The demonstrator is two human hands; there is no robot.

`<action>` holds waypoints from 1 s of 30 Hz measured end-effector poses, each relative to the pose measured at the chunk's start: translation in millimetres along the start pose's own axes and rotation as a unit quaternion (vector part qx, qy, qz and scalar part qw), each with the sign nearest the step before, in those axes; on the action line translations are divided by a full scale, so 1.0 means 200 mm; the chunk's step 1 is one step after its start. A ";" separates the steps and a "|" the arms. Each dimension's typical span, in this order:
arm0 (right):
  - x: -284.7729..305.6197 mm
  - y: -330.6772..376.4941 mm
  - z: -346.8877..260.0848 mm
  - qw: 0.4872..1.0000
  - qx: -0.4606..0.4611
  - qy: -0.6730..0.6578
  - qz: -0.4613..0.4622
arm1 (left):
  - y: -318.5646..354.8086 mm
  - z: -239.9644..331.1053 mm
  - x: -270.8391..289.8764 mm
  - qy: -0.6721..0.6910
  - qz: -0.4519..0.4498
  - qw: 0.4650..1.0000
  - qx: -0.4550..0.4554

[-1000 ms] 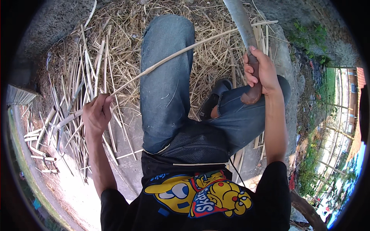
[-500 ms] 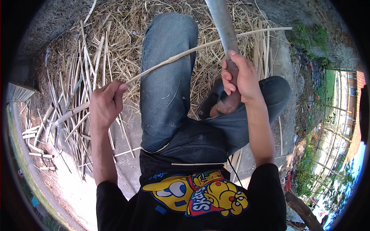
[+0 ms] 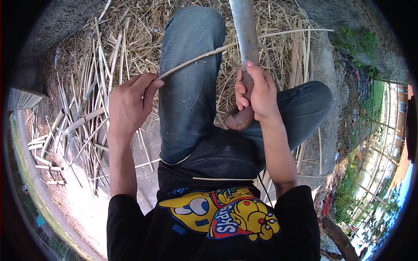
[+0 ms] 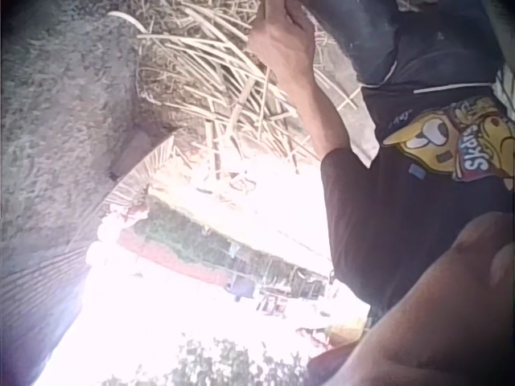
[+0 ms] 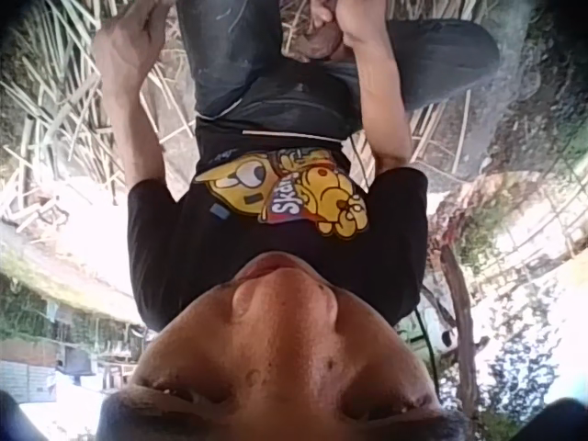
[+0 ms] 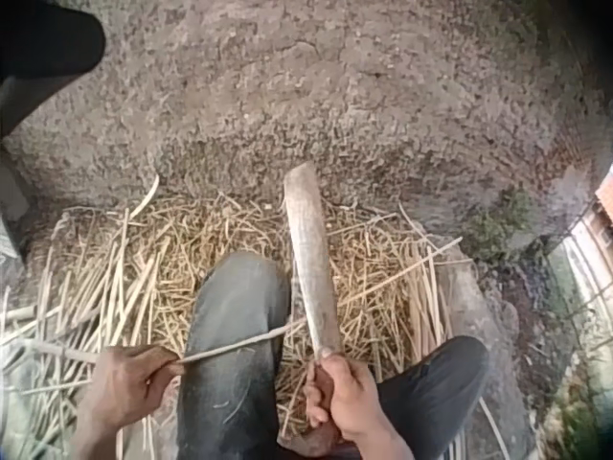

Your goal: The person strips bark from a bamboo stalk using a large blade while seated outdoors. The person holds the blade against the stalk and pulls the stalk through to shave off thin strips, repeating this action along the length of the material.

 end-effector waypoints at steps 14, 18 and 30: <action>0.18 -0.03 -0.01 0.998 0.031 -0.013 0.052 | 0.54 -0.55 0.64 -0.244 0.060 0.966 -0.063; 0.17 -0.02 -0.01 0.998 0.034 -0.029 0.052 | 0.60 -0.61 0.58 -0.186 0.114 0.976 0.013; 0.12 0.06 0.03 0.997 0.033 -0.049 0.049 | 0.41 -0.42 0.23 -0.042 0.123 0.991 0.037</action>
Point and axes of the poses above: each hand's wrist, its own y-axis away from the middle knuckle, its own x-axis out of the back of the hand, z = x × y, the point moved 5 cm from there along -y, towards the middle knuckle, and after that the axes turned 2 degrees about z, right-handed, at the moved point
